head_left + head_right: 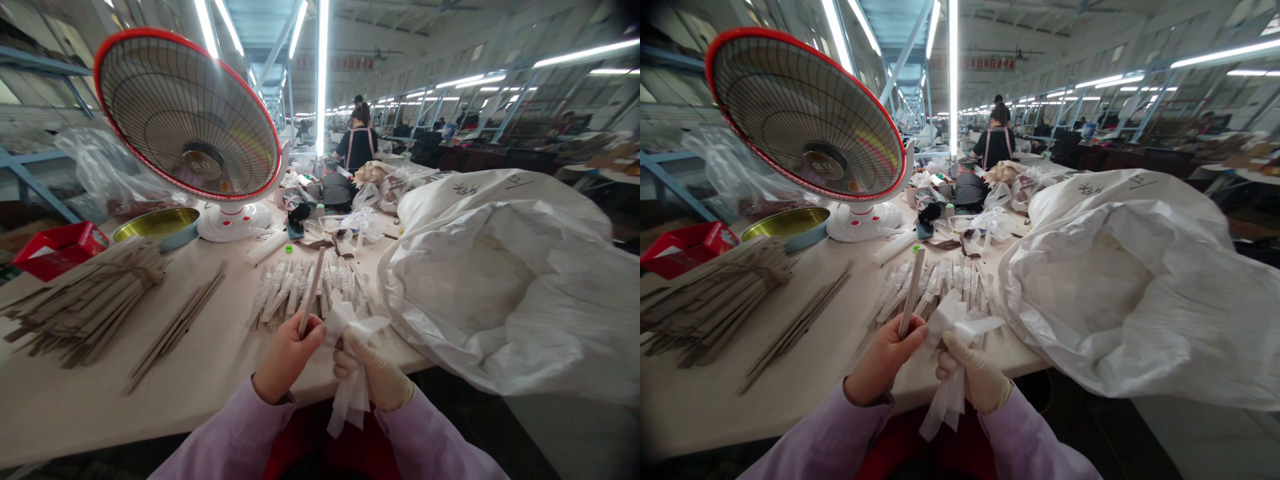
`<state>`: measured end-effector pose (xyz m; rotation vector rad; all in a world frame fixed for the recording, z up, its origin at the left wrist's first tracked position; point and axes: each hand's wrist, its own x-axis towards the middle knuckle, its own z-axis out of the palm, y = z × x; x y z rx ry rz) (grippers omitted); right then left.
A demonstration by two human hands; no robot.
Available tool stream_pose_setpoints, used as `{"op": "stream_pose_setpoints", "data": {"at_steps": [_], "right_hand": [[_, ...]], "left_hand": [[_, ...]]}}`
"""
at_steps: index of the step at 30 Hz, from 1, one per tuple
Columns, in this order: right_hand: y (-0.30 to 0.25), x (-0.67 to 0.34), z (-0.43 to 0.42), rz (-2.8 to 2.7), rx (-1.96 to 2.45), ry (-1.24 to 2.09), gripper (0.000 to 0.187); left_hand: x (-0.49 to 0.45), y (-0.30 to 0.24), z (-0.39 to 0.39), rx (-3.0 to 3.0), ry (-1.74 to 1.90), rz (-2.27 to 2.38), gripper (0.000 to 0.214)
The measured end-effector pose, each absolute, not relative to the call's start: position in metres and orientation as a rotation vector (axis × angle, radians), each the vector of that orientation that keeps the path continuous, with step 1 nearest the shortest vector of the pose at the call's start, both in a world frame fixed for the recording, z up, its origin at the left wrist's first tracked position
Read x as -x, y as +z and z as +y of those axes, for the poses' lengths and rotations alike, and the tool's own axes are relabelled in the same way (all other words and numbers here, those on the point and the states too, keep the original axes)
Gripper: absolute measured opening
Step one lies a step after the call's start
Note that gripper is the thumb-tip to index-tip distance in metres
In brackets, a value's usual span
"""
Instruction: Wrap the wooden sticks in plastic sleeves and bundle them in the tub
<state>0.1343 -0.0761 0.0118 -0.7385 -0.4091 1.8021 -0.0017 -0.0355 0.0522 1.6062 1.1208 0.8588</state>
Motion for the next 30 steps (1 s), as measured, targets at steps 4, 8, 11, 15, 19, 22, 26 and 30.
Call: {"op": "stream_pose_setpoints", "data": {"at_steps": [4, 8, 11, 15, 19, 22, 26, 30], "right_hand": [[0.014, -0.135, -0.071, -0.525, 0.974, 1.557, 0.029], [0.026, -0.156, -0.057, -0.456, 0.987, 1.299, 0.028], [0.035, -0.169, -0.050, -0.392, 0.945, 1.167, 0.031], [0.037, -0.168, -0.045, -0.351, 0.911, 1.107, 0.030], [0.038, -0.166, -0.045, -0.396, 0.935, 1.090, 0.027], [0.038, -0.166, -0.054, -0.528, 1.200, 0.982, 0.029], [0.033, -0.156, -0.069, -0.716, 1.481, 1.010, 0.034], [0.029, -0.148, -0.073, -0.810, 1.565, 1.007, 0.041]], "left_hand": [[0.004, 0.050, -0.037, -1.609, 0.811, 1.070, 0.019], [0.014, 0.048, -0.048, -1.508, 0.694, 1.005, 0.032], [0.020, 0.042, -0.061, -1.522, 0.571, 0.975, 0.040], [0.019, 0.030, -0.077, -1.593, 0.532, 0.986, 0.042], [0.014, 0.017, -0.079, -1.661, 0.532, 1.070, 0.041], [0.012, 0.014, -0.073, -1.629, 0.515, 1.066, 0.040], [0.012, 0.022, -0.062, -1.471, 0.460, 0.958, 0.043], [0.022, 0.033, -0.054, -1.576, 0.500, 0.939, 0.036]]}}
